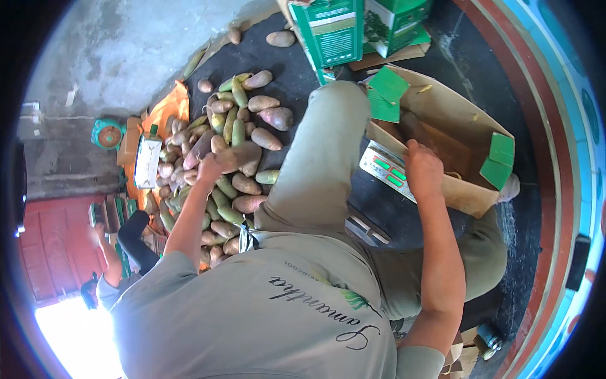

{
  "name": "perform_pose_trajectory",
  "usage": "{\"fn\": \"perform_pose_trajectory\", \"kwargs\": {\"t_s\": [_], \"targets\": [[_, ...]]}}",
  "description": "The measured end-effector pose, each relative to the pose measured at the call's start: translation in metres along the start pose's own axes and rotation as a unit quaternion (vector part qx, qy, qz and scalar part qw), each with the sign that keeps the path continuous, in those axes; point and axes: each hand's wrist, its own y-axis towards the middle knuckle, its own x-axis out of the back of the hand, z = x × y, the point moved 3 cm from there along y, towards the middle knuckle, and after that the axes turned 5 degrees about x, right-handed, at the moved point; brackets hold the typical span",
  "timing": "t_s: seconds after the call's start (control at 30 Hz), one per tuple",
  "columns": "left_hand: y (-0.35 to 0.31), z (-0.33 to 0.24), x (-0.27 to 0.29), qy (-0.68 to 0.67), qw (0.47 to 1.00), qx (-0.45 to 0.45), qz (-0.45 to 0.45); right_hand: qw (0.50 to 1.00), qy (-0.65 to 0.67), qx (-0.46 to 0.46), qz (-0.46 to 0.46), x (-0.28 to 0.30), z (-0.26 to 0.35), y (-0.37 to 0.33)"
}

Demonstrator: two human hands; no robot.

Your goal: The person sorts vegetables into bags and boxes, weighing them with a digital scale.

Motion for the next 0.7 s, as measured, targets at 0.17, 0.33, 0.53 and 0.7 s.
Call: {"fn": "perform_pose_trajectory", "kwargs": {"t_s": [0.17,0.33,0.53,0.7], "targets": [[-0.023,-0.080,0.089,-0.273,0.951,-0.093,-0.111,1.000,-0.012,0.008,0.014,-0.005,-0.003,-0.002],[-0.103,-0.202,0.146,-0.474,0.854,-0.215,0.004,0.999,-0.035,0.006,0.021,-0.004,-0.010,-0.004],[-0.134,-0.321,0.113,-0.402,0.832,-0.370,0.093,0.999,-0.047,0.009,0.016,-0.004,-0.009,-0.006],[-0.140,-0.409,0.012,-0.379,0.814,-0.391,0.205,0.999,-0.044,0.009,0.030,-0.005,-0.009,-0.005]]}}
